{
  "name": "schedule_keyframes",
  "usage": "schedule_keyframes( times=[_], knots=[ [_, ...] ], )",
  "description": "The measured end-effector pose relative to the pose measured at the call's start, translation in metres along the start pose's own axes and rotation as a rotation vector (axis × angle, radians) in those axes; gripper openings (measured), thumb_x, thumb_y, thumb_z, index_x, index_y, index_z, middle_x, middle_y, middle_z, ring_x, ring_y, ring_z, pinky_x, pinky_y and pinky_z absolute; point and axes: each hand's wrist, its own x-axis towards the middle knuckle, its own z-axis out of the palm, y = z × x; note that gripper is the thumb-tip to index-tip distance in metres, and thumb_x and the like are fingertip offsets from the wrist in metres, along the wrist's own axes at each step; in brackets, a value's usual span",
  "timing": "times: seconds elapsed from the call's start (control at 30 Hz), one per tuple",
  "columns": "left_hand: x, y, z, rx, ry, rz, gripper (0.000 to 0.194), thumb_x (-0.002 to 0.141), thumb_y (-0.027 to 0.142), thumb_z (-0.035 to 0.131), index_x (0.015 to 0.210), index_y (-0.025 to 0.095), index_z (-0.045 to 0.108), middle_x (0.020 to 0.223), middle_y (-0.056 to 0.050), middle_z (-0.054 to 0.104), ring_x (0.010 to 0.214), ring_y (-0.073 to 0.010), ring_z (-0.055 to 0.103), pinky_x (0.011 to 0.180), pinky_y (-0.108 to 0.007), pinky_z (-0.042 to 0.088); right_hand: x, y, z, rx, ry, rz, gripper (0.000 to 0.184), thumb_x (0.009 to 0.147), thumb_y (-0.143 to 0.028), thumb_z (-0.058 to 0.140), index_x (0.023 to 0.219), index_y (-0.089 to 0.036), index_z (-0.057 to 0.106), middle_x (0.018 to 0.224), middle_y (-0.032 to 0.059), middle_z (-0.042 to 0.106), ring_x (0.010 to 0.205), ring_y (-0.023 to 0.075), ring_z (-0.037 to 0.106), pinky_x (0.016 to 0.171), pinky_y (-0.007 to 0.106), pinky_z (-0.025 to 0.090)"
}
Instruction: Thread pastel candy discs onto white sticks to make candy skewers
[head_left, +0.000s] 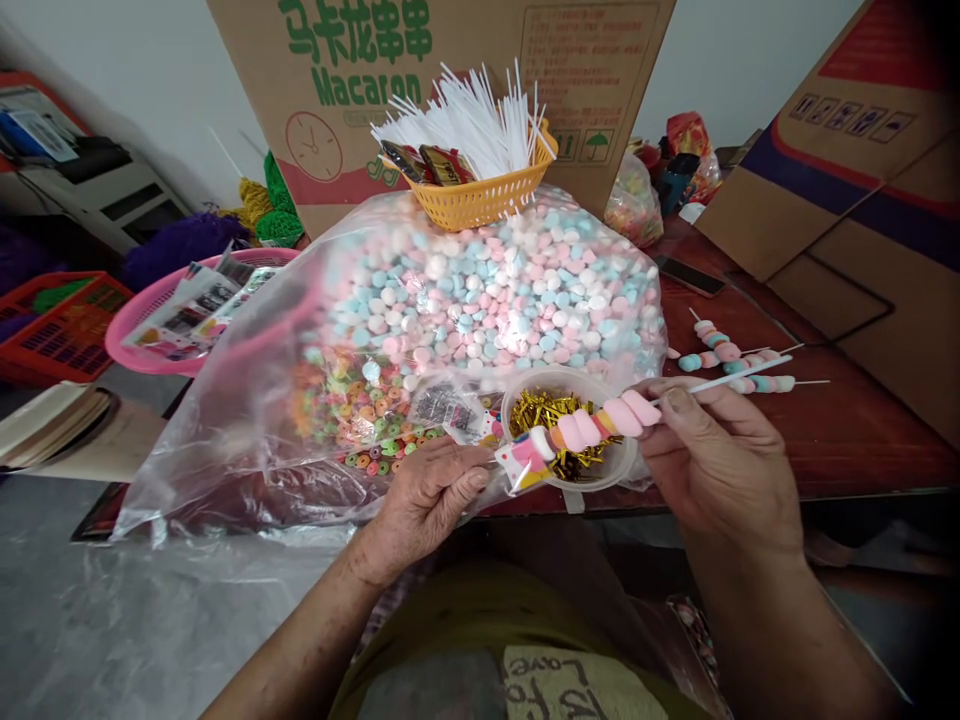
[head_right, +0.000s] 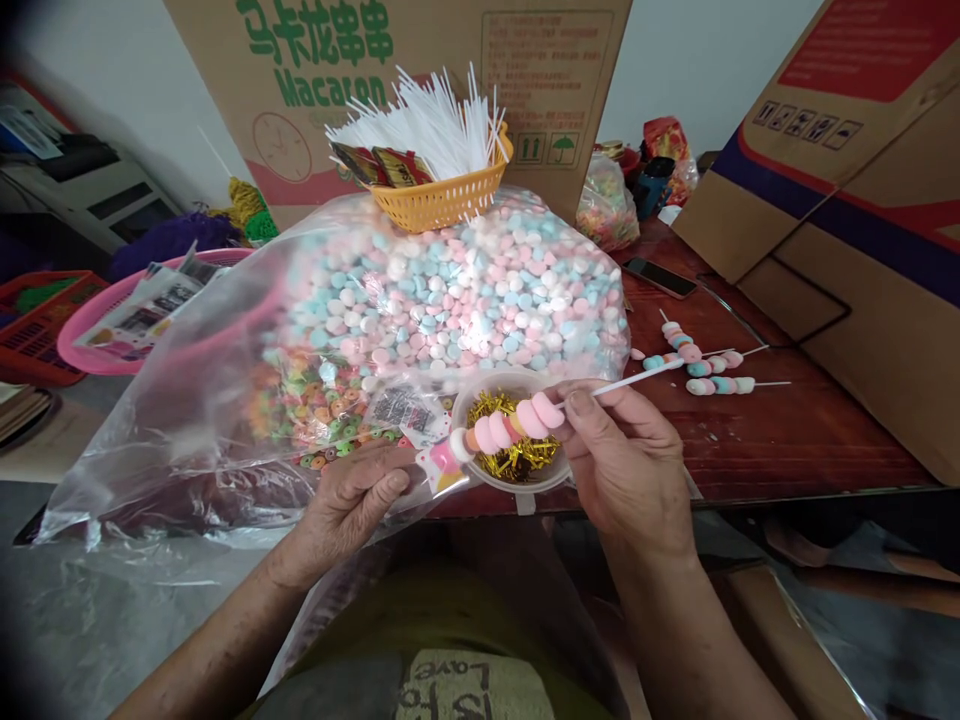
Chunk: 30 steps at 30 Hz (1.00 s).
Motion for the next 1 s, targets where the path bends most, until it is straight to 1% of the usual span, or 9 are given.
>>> schedule_keyframes(
  times=[0.1,0.27,0.43,0.57,0.63,0.77,0.87,0.93,1.0],
  knots=[
    [-0.003,-0.002,0.004,-0.072,0.028,-0.065,0.019,0.087,0.018,0.046,0.096,0.020,0.064,0.074,-0.001,0.068,0.061,-0.0107,0.056,0.062,-0.024,0.043,0.000,0.004,0.003,-0.001,-0.006,0.104,0.004,0.067,-0.019,0.073,0.066,-0.019,0.069,0.070,-0.0001,0.067,0.066,0.0094,0.063,0.062,0.021,0.055],
    [-0.008,-0.004,0.004,-0.046,0.013,-0.148,0.020,0.087,0.023,0.049,0.094,0.019,0.067,0.077,-0.002,0.069,0.064,-0.0119,0.055,0.067,-0.026,0.043,-0.001,0.016,0.005,0.038,-0.105,0.351,0.016,0.062,-0.026,0.076,0.061,-0.017,0.063,0.059,-0.0023,0.060,0.054,0.0100,0.059,0.050,0.024,0.054],
    [0.001,0.001,0.001,-0.285,-0.228,-0.387,0.046,0.076,0.043,0.061,0.114,0.017,0.059,0.088,-0.004,0.066,0.077,-0.0173,0.057,0.069,-0.027,0.044,-0.006,0.029,0.009,0.057,-0.033,0.275,0.018,0.065,-0.028,0.074,0.062,-0.018,0.060,0.062,-0.0023,0.061,0.058,0.0112,0.059,0.051,0.025,0.054],
    [0.013,0.006,0.004,-0.340,-0.400,-0.625,0.040,0.067,0.046,0.069,0.091,0.014,0.065,0.069,0.002,0.058,0.064,-0.0121,0.050,0.058,-0.021,0.038,-0.013,0.032,0.008,-0.085,-0.161,0.334,0.020,0.069,-0.033,0.071,0.063,-0.018,0.060,0.060,-0.0017,0.061,0.052,0.0106,0.056,0.050,0.026,0.051],
    [0.016,0.008,0.007,-0.311,-0.415,-0.683,0.038,0.065,0.046,0.070,0.084,0.013,0.064,0.064,0.004,0.053,0.060,-0.0101,0.046,0.055,-0.020,0.034,-0.015,0.034,0.007,-0.199,-0.219,0.339,0.022,0.072,-0.035,0.068,0.063,-0.017,0.060,0.057,-0.0020,0.058,0.052,0.0096,0.053,0.051,0.025,0.048],
    [0.020,0.011,0.013,-0.405,-0.441,-0.734,0.043,0.063,0.041,0.073,0.096,0.016,0.060,0.074,0.002,0.058,0.065,-0.0116,0.050,0.059,-0.022,0.039,-0.018,0.043,0.013,-0.336,-0.280,0.340,0.024,0.074,-0.037,0.066,0.062,-0.017,0.058,0.058,-0.0029,0.055,0.056,0.0086,0.049,0.053,0.022,0.043],
    [0.020,0.012,0.018,-0.477,-0.429,-0.766,0.050,0.063,0.041,0.074,0.102,0.016,0.056,0.073,0.001,0.058,0.060,-0.0115,0.051,0.055,-0.023,0.041,-0.018,0.050,0.019,-0.413,-0.412,0.333,0.023,0.074,-0.037,0.063,0.064,-0.017,0.058,0.065,-0.0012,0.057,0.063,0.0109,0.051,0.059,0.025,0.044],
    [0.019,0.012,0.020,-0.413,-0.379,-0.752,0.056,0.062,0.042,0.074,0.108,0.017,0.053,0.077,0.000,0.060,0.063,-0.0133,0.055,0.057,-0.025,0.043,-0.014,0.049,0.019,-0.443,-0.477,0.314,0.023,0.075,-0.038,0.062,0.068,-0.017,0.059,0.068,-0.0011,0.056,0.065,0.0112,0.051,0.060,0.024,0.044],
    [0.016,0.014,0.021,-0.198,-0.335,-0.702,0.065,0.061,0.042,0.074,0.117,0.019,0.049,0.087,-0.003,0.063,0.075,-0.0182,0.059,0.066,-0.029,0.046,-0.007,0.043,0.017,-0.443,-0.459,0.289,0.022,0.078,-0.040,0.058,0.077,-0.018,0.060,0.065,-0.0030,0.054,0.059,0.0092,0.049,0.055,0.022,0.041]
  ],
)
